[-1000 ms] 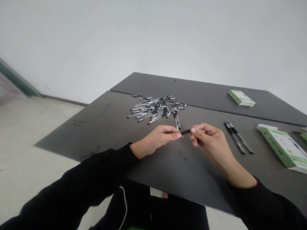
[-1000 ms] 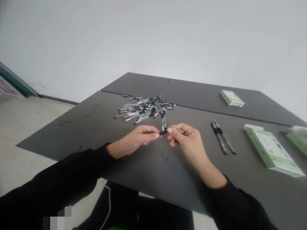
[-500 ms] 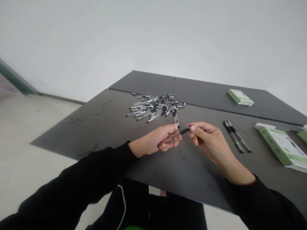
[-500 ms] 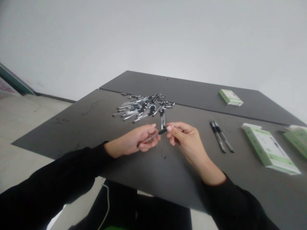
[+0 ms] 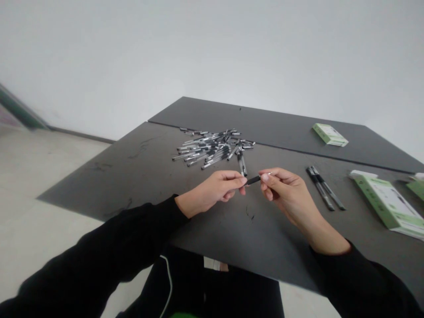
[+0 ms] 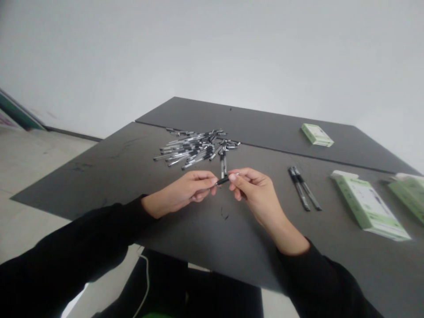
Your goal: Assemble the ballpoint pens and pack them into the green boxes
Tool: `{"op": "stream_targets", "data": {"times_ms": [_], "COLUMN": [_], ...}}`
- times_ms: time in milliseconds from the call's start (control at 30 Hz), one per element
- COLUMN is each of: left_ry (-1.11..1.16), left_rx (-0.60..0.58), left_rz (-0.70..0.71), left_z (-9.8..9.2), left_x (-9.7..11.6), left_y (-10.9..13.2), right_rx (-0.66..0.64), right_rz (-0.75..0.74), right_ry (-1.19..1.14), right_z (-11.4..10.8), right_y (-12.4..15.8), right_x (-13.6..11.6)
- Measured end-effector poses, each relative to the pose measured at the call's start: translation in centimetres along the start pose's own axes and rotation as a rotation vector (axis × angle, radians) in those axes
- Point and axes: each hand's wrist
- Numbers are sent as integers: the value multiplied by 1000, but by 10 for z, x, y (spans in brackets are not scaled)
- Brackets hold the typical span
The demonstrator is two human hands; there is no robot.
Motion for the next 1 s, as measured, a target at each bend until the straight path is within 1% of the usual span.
{"op": "stream_targets", "data": {"times_ms": [100,233,300,433,500,533,567,633,667,700,733,767,833,900,933,1000], "left_ry": [7,75,68,37,64,86,113,171,190,196,187,166,111,87,95,133], "left_rx": [9,-67,-58,5,29,17,-21,-144,-198,-228,-227,-202,-111,-45,-38,-65], "left_rz": [-40,-162,-151,-68,-70,-94,-141,-267,-314,-336,-326,-286,-176,-116,-119,-158], "left_z": [-1,1,1,-1,-2,-2,-3,-3,-4,-4,-3,-3,-1,1,1,2], "left_x": [1,1,1,2,2,2,2,1,0,-1,-1,-2,-1,-1,0,0], "left_y": [0,-1,-1,-1,-1,-1,-2,-3,-3,-3,-2,-2,-1,0,0,1], "right_rx": [0,12,8,2,9,13,17,19,17,13,9,7,8,13,15,17], "right_rz": [-11,-6,1,-10,-14,-13,-9,-2,0,0,-2,-6,-17,-24,-26,-30], "right_ry": [9,18,15,10,9,7,3,-5,-8,-9,-8,-7,-8,-6,-3,0], "right_z": [-1,-2,-2,-2,-2,-2,-2,-1,0,0,1,1,2,2,2,2], "right_y": [0,-1,-2,-2,-2,-2,-2,-1,-1,-1,0,0,0,1,1,1], "right_x": [1,2,2,3,3,3,3,2,2,1,0,0,-1,-2,-2,-1]}}
Point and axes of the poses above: each hand's wrist, its own y-axis away from the middle knuckle, its own z-axis out of the palm, x = y × z, and after that the axes turned 3 degrees about -z, right-handed
